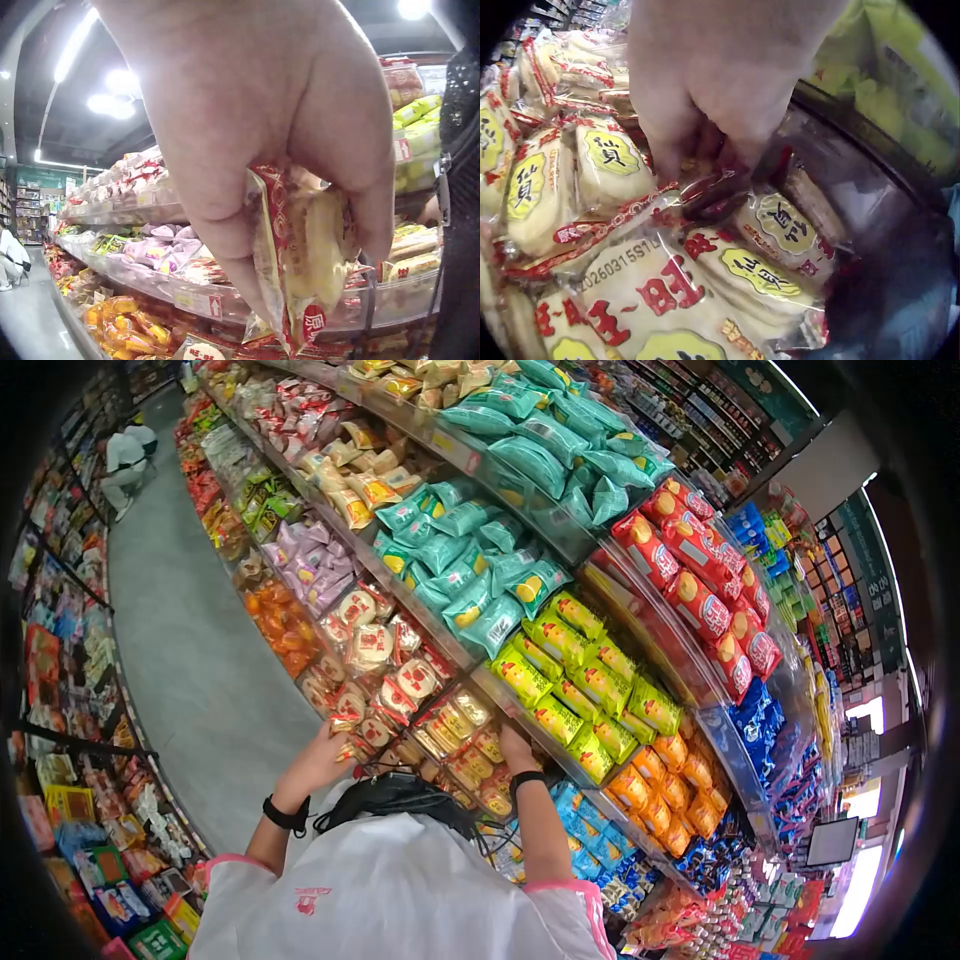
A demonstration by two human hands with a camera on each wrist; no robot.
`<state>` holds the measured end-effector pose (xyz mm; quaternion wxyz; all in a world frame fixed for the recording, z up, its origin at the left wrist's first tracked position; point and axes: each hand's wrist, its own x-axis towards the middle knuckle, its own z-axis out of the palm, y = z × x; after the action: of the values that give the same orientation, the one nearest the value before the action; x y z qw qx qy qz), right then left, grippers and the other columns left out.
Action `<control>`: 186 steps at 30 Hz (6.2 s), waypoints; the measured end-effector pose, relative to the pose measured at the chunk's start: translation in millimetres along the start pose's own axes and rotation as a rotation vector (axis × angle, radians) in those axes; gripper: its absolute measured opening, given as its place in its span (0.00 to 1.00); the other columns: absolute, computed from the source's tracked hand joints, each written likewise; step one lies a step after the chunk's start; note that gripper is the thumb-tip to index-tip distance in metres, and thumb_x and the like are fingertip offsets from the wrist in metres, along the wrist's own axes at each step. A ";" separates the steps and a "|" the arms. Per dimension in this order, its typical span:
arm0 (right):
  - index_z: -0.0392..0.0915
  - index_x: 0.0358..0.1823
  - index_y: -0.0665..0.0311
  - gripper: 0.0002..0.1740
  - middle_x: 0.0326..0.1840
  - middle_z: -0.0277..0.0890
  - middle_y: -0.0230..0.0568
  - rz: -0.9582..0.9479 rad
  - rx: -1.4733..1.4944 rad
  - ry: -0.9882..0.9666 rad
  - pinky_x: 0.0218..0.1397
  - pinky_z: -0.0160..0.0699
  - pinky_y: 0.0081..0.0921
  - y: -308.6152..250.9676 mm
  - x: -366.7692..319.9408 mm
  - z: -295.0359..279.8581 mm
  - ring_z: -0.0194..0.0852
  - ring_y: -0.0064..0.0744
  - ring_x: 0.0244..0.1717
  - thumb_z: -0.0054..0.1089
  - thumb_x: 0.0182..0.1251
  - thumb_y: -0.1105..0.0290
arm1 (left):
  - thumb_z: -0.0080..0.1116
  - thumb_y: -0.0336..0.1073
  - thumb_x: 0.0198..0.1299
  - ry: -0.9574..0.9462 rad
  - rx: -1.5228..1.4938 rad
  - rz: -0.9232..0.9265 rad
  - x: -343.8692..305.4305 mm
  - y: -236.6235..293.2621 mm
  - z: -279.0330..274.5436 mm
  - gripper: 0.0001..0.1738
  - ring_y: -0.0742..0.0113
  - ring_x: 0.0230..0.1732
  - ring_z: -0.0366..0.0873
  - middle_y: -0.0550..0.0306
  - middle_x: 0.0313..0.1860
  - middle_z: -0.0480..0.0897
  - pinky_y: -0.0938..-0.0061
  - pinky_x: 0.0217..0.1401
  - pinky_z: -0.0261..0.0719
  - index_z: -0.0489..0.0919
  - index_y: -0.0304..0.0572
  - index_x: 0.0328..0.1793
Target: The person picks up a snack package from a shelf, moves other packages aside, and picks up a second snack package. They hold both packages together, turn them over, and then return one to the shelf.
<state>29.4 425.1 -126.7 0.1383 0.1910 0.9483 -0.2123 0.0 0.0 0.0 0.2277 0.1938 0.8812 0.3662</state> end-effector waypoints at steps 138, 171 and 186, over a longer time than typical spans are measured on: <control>0.67 0.58 0.70 0.30 0.53 0.73 0.60 0.050 -0.029 0.009 0.57 0.70 0.46 -64.0 -74.4 -30.5 0.69 0.59 0.56 0.64 0.58 0.61 | 0.60 0.40 0.59 0.003 0.070 0.230 3.3 47.5 -25.6 0.23 0.40 0.47 0.76 0.40 0.48 0.79 0.58 0.46 0.75 0.72 0.41 0.58; 0.76 0.40 0.67 0.20 0.32 0.78 0.56 -0.276 0.004 -0.127 0.41 0.76 0.45 -62.9 -105.3 -6.9 0.78 0.55 0.36 0.51 0.66 0.54 | 0.57 0.40 0.60 -0.062 0.136 0.241 12.5 50.3 -18.0 0.21 0.39 0.47 0.75 0.39 0.48 0.77 0.56 0.47 0.75 0.71 0.42 0.58; 0.80 0.40 0.65 0.19 0.38 0.80 0.55 -0.183 0.067 -0.310 0.49 0.75 0.43 -50.6 -96.6 5.1 0.79 0.53 0.43 0.55 0.56 0.57 | 0.58 0.38 0.59 -0.061 0.163 0.253 12.9 54.9 -15.7 0.21 0.40 0.46 0.76 0.40 0.46 0.77 0.56 0.46 0.75 0.71 0.44 0.57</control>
<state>94.9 351.1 -80.3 0.2562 0.0732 0.9216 -0.2822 -9.6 33.9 46.8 0.1900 0.3319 0.8693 0.3132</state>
